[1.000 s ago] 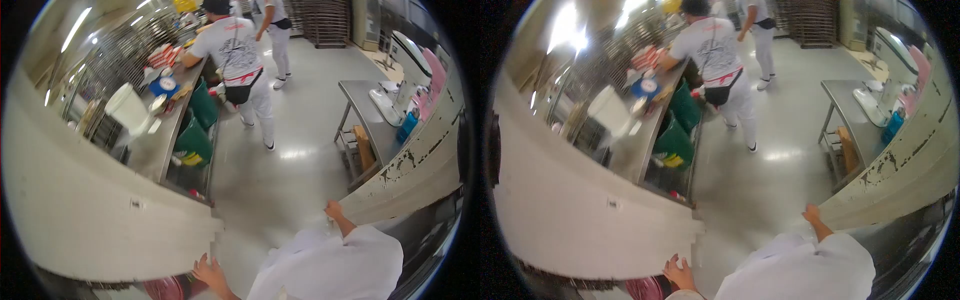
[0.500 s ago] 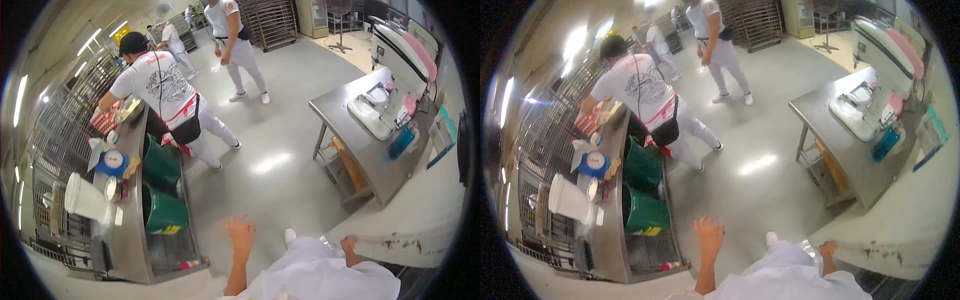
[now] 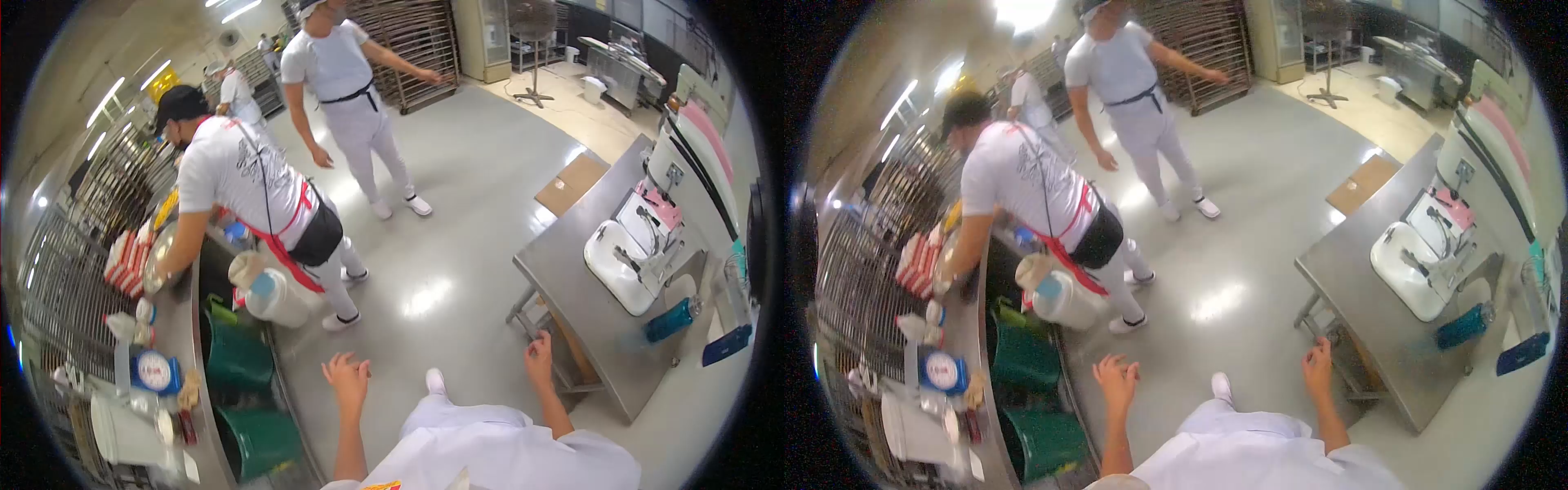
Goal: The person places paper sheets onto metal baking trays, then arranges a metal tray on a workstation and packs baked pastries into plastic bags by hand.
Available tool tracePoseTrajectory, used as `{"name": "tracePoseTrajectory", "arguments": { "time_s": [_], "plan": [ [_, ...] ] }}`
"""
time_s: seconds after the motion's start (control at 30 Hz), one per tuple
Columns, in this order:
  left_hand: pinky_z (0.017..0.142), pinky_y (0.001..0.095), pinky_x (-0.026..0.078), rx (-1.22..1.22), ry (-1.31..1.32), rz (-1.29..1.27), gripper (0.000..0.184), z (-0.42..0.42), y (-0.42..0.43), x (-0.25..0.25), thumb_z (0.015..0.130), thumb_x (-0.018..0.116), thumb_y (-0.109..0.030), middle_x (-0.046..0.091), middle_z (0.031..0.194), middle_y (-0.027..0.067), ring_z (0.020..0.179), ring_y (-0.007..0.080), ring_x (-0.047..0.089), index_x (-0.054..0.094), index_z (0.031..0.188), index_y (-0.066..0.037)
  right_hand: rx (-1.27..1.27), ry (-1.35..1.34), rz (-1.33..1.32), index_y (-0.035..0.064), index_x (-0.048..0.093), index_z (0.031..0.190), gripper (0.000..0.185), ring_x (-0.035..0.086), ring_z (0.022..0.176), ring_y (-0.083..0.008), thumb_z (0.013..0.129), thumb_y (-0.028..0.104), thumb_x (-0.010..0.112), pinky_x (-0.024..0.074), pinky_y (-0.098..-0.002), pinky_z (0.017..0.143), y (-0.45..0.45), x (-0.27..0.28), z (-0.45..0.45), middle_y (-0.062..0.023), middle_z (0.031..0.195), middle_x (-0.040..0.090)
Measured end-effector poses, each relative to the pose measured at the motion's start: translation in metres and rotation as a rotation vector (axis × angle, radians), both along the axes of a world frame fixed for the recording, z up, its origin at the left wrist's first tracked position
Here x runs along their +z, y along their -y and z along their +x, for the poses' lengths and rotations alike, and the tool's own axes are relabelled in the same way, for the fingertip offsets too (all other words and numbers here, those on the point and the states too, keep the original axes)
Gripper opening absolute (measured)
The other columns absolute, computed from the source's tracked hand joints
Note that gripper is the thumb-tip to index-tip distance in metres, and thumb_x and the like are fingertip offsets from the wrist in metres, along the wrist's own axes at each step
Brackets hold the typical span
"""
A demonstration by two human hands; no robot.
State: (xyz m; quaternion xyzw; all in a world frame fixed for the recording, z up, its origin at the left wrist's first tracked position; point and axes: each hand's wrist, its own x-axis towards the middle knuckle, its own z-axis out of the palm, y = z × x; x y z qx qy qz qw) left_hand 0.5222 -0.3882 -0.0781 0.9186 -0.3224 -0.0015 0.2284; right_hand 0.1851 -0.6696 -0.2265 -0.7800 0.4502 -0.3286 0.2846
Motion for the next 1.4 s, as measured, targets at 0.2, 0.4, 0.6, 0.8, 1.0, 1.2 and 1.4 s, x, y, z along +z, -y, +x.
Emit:
{"name": "tracePoseTrajectory", "arguments": {
  "time_s": [0.2,0.4,0.6,0.8,1.0,1.2,1.4],
  "plan": [
    [0.107,0.0529,0.019,-0.306,0.066,-0.094,0.035,0.129,0.181,0.022,0.077,0.064,-0.008,0.051,0.126,0.0132,0.122,0.0313,0.042,0.061,0.111,-0.017,-0.213,0.07,0.064,0.0026,0.059,0.094,0.025,0.051,0.106,-0.0279,0.073,-0.01,0.053,0.0447,-0.0342,0.083,0.084,0.068,0.106,-0.0153,0.131,0.04],
    [0.105,0.0529,0.026,-0.743,-0.082,-0.175,0.046,0.164,0.38,0.021,0.08,0.06,-0.003,0.046,0.132,0.014,0.124,0.0321,0.04,0.054,0.123,-0.019,-0.332,0.141,0.077,0.0105,0.055,0.122,0.054,0.052,0.103,-0.0246,0.073,-0.012,0.049,0.0455,-0.033,0.081,0.165,0.076,0.168,-0.0123,0.133,0.037],
    [0.107,0.0551,0.026,-1.073,-0.029,-0.006,0.08,0.19,0.546,0.035,0.072,0.052,0.011,0.029,0.145,0.0174,0.131,0.0348,0.034,0.036,0.141,-0.027,-0.137,0.015,-0.074,0.0079,0.06,0.115,0.05,0.051,0.103,-0.0251,0.071,-0.012,0.048,0.0454,-0.0311,0.081,0.321,0.084,0.276,-0.0133,0.128,0.041],
    [0.11,0.054,0.022,-0.903,-0.045,0.055,0.09,0.299,0.624,0.039,0.069,0.049,0.014,0.027,0.147,0.017,0.133,0.0374,0.03,0.031,0.142,-0.034,0.409,0.042,-0.093,0.0141,0.068,0.104,0.049,0.047,0.108,-0.0291,0.067,-0.012,0.048,0.04,-0.0389,0.089,0.447,0.145,0.48,-0.0151,0.126,0.043],
    [0.109,0.0561,0.022,-0.651,-0.116,0.005,0.082,0.446,0.689,0.011,0.072,0.047,0.012,0.03,0.144,0.0187,0.133,0.0391,0.029,0.038,0.139,-0.034,0.552,0.03,-0.19,0.0172,0.068,0.103,0.05,0.047,0.108,-0.0288,0.066,-0.012,0.05,0.0385,-0.041,0.09,0.532,0.133,0.642,-0.0151,0.129,0.039],
    [0.107,0.0586,0.022,-0.599,-0.074,0.109,0.066,0.611,0.756,0.005,0.076,0.054,0.004,0.033,0.143,0.0197,0.132,0.0394,0.03,0.047,0.134,-0.027,0.591,0.006,-0.133,0.0154,0.067,0.106,0.047,0.046,0.108,-0.0287,0.07,-0.01,0.05,0.0377,-0.0408,0.092,0.605,0.149,0.808,-0.0152,0.129,0.037],
    [0.106,0.0609,0.02,-0.542,-0.214,-0.005,0.026,0.742,0.82,-0.028,0.081,0.063,-0.025,0.039,0.138,0.02,0.131,0.039,0.032,0.068,0.106,-0.018,0.512,0.099,-0.039,0.0061,0.061,0.105,0.031,0.048,0.102,-0.0285,0.075,-0.002,0.06,0.0377,-0.0387,0.092,0.685,0.158,0.945,-0.0139,0.118,0.044]
  ]
}}
